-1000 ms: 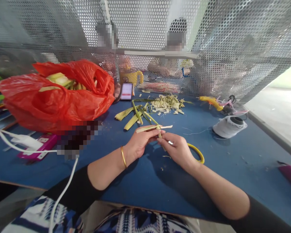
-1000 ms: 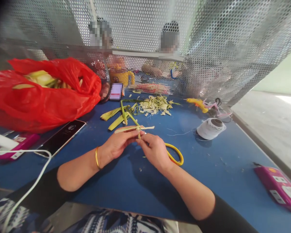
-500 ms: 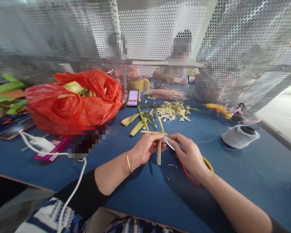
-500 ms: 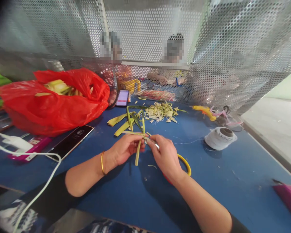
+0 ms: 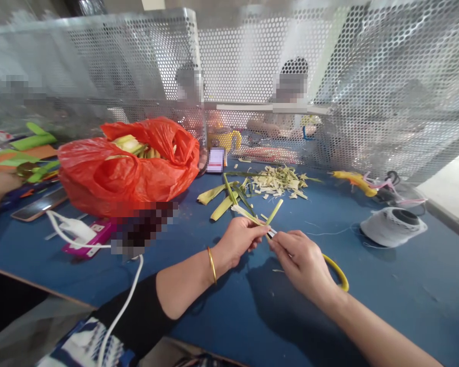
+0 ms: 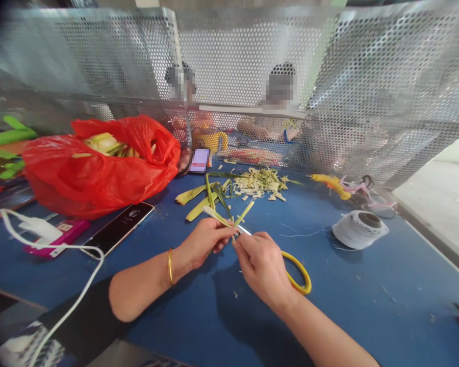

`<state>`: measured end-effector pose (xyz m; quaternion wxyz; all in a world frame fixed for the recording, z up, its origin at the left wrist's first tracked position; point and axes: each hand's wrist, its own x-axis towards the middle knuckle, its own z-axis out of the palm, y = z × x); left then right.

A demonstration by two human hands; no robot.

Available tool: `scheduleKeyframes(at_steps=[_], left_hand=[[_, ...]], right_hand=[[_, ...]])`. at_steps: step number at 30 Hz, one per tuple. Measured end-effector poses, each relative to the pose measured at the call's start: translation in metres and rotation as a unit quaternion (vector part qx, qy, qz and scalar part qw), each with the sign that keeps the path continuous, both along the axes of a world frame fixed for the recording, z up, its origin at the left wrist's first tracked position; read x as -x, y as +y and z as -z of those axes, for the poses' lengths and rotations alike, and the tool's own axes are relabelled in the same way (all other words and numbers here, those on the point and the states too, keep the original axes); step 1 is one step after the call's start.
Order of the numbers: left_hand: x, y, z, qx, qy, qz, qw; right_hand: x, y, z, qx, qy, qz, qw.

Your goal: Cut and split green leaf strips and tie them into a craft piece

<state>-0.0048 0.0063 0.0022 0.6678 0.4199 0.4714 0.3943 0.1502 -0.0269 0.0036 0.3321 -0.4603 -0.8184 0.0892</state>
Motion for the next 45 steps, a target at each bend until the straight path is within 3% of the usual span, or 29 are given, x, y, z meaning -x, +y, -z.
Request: scheduleKeyframes(at_steps=[2,6,11,14,22,31,36,39,42,45], left_hand=[[0.001,0.001,0.001,0.006,-0.002,-0.004,1.0],[0.002,0.002,0.001,0.02,-0.017,0.012,1.0],[0.002,-0.002,0.0,0.017,-0.007,0.075,0.997],[0.001,-0.006,0.0,0.008,0.016,0.117,0.993],[-0.001,-0.01,0.001,-0.056,0.038,0.148,0.987],[0.001,-0.01,0.0,-0.094,0.062,0.181,0.977],[0.002,-0.01,0.002,-0.096,0.05,0.188,0.976],[-0.001,-0.01,0.003,-0.064,0.039,0.154,0.985],[-0.003,-0.011,0.003,-0.035,0.048,0.121,0.991],[-0.003,-0.013,0.004,-0.054,0.076,0.134,0.987]], right_hand=[[0.0,0.001,0.001,0.027,0.007,0.003,1.0],[-0.004,0.008,0.0,0.165,0.112,0.05,0.979],[-0.005,0.02,-0.002,0.316,0.309,0.091,0.892],[0.0,0.02,-0.001,0.343,0.378,0.091,0.855],[0.004,0.015,0.002,0.29,0.422,0.118,0.851],[0.005,0.014,0.005,0.243,0.4,0.125,0.875],[0.006,0.015,0.006,0.27,0.435,0.132,0.849],[0.0,0.022,0.01,0.288,0.45,0.14,0.834],[-0.012,0.032,0.012,0.185,0.45,0.203,0.85],[-0.02,0.035,0.008,-0.002,0.348,0.222,0.911]])
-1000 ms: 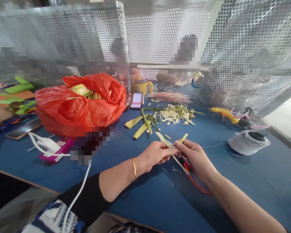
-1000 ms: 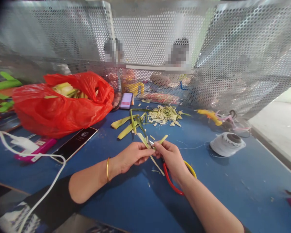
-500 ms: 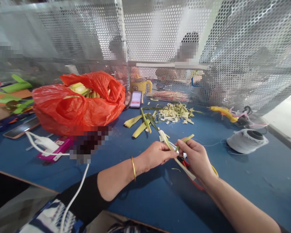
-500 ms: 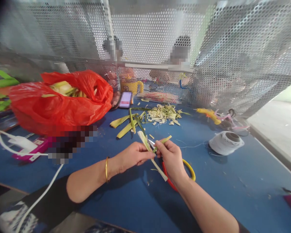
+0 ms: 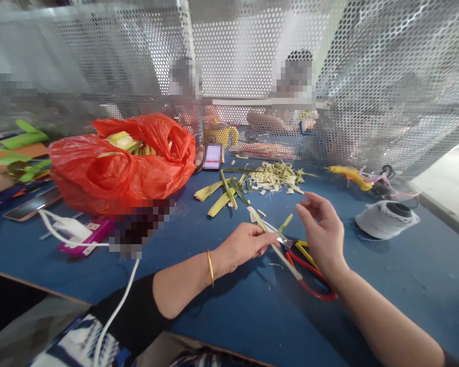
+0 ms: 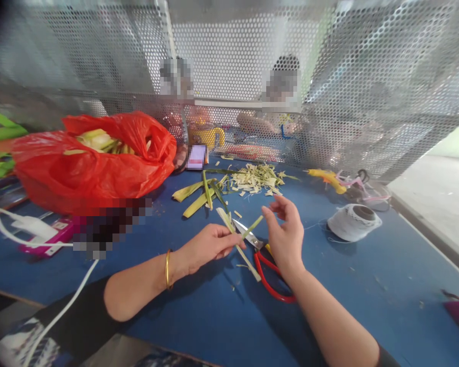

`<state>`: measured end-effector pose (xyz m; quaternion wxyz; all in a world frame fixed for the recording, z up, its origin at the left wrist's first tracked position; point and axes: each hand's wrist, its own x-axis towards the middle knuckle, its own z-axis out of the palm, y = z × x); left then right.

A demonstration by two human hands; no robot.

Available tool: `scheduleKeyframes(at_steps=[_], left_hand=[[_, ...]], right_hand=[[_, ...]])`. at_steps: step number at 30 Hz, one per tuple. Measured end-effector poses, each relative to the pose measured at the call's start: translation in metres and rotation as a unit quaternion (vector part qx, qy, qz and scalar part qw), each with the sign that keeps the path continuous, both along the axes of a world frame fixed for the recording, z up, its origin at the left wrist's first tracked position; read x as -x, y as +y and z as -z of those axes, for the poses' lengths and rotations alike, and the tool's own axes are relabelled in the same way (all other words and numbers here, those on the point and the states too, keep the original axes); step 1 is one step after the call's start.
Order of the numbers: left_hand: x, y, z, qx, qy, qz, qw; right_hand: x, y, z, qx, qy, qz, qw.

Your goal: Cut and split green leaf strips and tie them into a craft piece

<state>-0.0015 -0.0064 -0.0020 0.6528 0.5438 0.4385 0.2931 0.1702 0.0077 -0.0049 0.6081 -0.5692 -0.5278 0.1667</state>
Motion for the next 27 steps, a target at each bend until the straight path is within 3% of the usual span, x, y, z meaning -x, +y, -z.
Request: scheduleKeyframes(at_steps=[3,5,7,10,16,19,22,24,27], left_hand=[[0.0,-0.002,0.003,-0.058,0.054,0.035,0.996],[-0.001,-0.003,0.005,-0.098,0.101,0.056,0.988],[-0.001,-0.003,0.006,-0.119,0.132,0.068,0.982],[0.0,-0.003,0.005,-0.12,0.131,0.069,0.982],[0.0,-0.005,0.0,-0.108,0.098,0.092,0.985],[-0.002,-0.002,0.0,-0.038,0.042,0.044,0.997],[0.0,0.003,-0.001,0.037,-0.03,-0.026,0.999],[0.002,0.007,-0.003,0.073,-0.063,-0.044,0.994],[0.004,0.01,-0.004,0.102,-0.079,-0.045,0.991]], right_hand=[[0.003,-0.007,-0.005,-0.021,-0.18,-0.119,0.976],[0.008,-0.013,-0.005,0.03,-0.207,-0.21,0.955],[0.013,-0.017,-0.004,0.086,-0.176,-0.245,0.95],[0.018,-0.021,-0.002,0.11,-0.135,-0.221,0.96],[0.02,-0.024,-0.001,0.076,-0.125,-0.174,0.974],[0.013,-0.017,-0.001,0.062,-0.106,-0.136,0.983],[0.004,-0.006,-0.001,0.031,-0.06,-0.039,0.997],[0.001,-0.001,0.0,0.068,0.018,-0.017,0.997],[0.005,0.0,0.0,0.196,0.155,-0.076,0.965]])
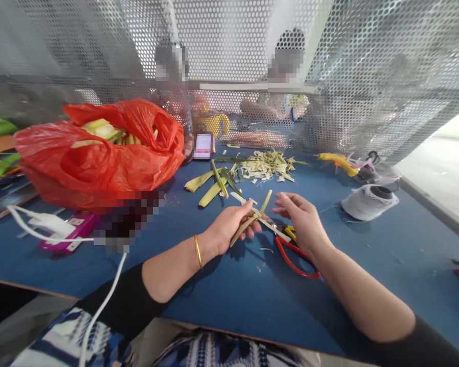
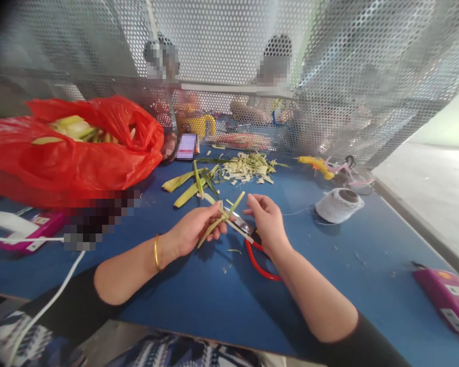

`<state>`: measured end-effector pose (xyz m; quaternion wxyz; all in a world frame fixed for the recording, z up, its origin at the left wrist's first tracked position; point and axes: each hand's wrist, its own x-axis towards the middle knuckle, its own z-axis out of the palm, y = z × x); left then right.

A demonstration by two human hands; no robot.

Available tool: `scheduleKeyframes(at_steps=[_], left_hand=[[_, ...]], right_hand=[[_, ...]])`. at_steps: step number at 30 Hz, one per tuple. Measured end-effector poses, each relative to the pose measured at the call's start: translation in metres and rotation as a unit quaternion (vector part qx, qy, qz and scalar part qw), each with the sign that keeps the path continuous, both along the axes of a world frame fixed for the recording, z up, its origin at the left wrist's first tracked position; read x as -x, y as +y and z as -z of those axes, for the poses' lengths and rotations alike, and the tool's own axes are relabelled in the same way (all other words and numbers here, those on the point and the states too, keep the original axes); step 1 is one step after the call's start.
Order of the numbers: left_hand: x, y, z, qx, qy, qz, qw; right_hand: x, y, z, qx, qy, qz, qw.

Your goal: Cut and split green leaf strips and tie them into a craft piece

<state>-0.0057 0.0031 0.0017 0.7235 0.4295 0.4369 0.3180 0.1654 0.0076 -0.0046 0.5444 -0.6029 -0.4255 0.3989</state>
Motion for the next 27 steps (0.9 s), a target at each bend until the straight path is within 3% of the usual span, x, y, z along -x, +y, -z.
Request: scheduleKeyframes(at_steps=[3,6,10,13,16,19,22,27], left_hand=[[-0.002,-0.002,0.001,-0.007,0.018,0.01,1.0],[-0.004,-0.005,0.001,-0.013,0.039,0.019,0.999],[-0.004,-0.006,0.001,0.007,0.031,0.023,0.999],[-0.002,-0.003,0.001,0.023,-0.013,-0.023,0.999],[-0.002,0.0,0.001,0.03,-0.083,-0.089,0.992],[-0.003,0.001,0.002,0.02,-0.133,-0.13,0.982],[-0.004,0.001,0.003,0.012,-0.147,-0.142,0.979],[-0.004,0.0,0.005,-0.015,-0.15,-0.144,0.978]], right_hand=[[0.006,-0.004,-0.001,0.094,0.091,-0.107,0.986],[0.007,-0.008,-0.002,0.083,0.095,-0.16,0.979],[0.005,-0.007,0.001,0.022,0.017,-0.13,0.991],[0.003,-0.008,-0.001,-0.083,-0.107,-0.046,0.99],[0.003,-0.015,-0.006,-0.236,-0.286,0.018,0.928],[0.007,-0.025,-0.006,-0.278,-0.42,-0.073,0.861],[0.014,-0.029,0.004,-0.231,-0.455,-0.168,0.843],[0.018,-0.028,0.014,-0.244,-0.433,-0.196,0.845]])
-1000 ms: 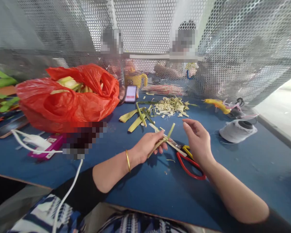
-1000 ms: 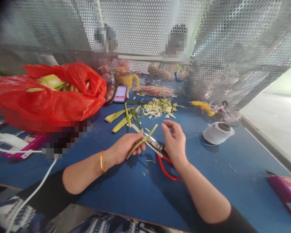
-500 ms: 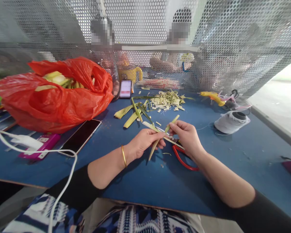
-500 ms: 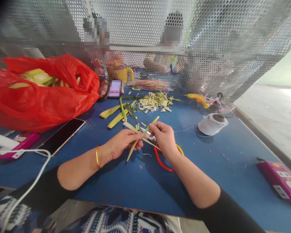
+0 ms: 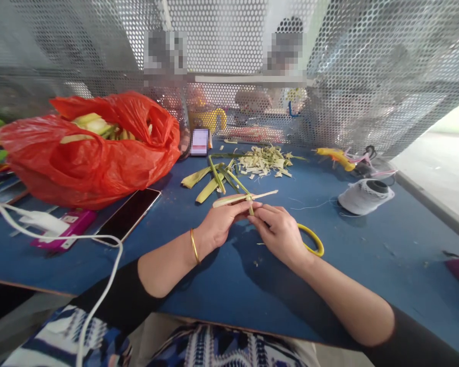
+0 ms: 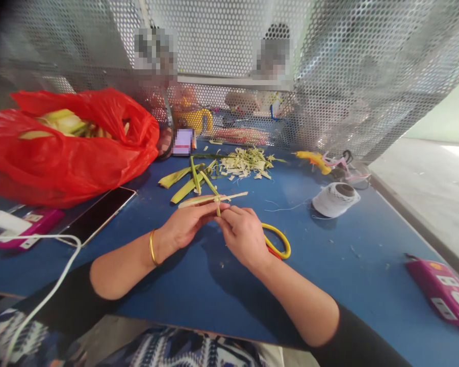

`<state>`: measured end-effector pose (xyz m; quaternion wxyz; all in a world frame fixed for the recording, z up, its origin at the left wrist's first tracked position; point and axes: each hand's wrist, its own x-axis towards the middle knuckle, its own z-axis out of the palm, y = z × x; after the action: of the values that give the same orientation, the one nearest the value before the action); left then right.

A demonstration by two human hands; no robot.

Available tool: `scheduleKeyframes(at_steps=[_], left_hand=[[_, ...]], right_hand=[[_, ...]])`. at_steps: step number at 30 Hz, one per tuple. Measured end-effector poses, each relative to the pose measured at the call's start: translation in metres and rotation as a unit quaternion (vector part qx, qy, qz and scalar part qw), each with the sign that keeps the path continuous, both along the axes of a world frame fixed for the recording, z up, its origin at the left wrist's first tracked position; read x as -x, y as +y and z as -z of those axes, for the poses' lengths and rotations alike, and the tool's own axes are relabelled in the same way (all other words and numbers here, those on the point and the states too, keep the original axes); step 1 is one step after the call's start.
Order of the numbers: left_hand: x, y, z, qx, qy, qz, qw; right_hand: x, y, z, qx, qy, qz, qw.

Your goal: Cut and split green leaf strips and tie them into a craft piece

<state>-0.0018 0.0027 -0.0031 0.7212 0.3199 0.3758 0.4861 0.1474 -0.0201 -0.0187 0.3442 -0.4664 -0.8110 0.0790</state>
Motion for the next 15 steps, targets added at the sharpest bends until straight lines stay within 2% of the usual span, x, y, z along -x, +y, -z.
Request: scheduleKeyframes(at_steps=[4,7,9,11,13,14,15], left_hand=[[0.001,0.001,0.001,-0.007,0.007,-0.001,1.0],[0.002,0.002,0.001,-0.012,-0.001,0.001,1.0],[0.004,0.003,-0.001,0.002,-0.008,-0.002,1.0],[0.005,0.003,-0.004,0.033,-0.005,0.006,0.999],[0.005,0.002,-0.006,0.051,0.012,0.028,0.998],[0.005,0.001,-0.007,0.049,0.025,0.039,0.998],[0.004,0.001,-0.007,0.043,0.041,0.045,0.997]], right_hand=[[0.001,-0.004,-0.007,0.018,0.043,-0.042,0.998],[0.004,-0.005,-0.011,0.123,0.134,-0.036,0.983],[0.006,-0.003,-0.012,0.236,0.244,-0.011,0.94],[0.008,0.001,-0.012,0.317,0.382,0.03,0.868],[0.008,0.004,-0.012,0.34,0.497,0.071,0.796],[0.008,0.006,-0.012,0.34,0.531,0.086,0.771],[0.007,0.007,-0.013,0.339,0.546,0.094,0.76]])
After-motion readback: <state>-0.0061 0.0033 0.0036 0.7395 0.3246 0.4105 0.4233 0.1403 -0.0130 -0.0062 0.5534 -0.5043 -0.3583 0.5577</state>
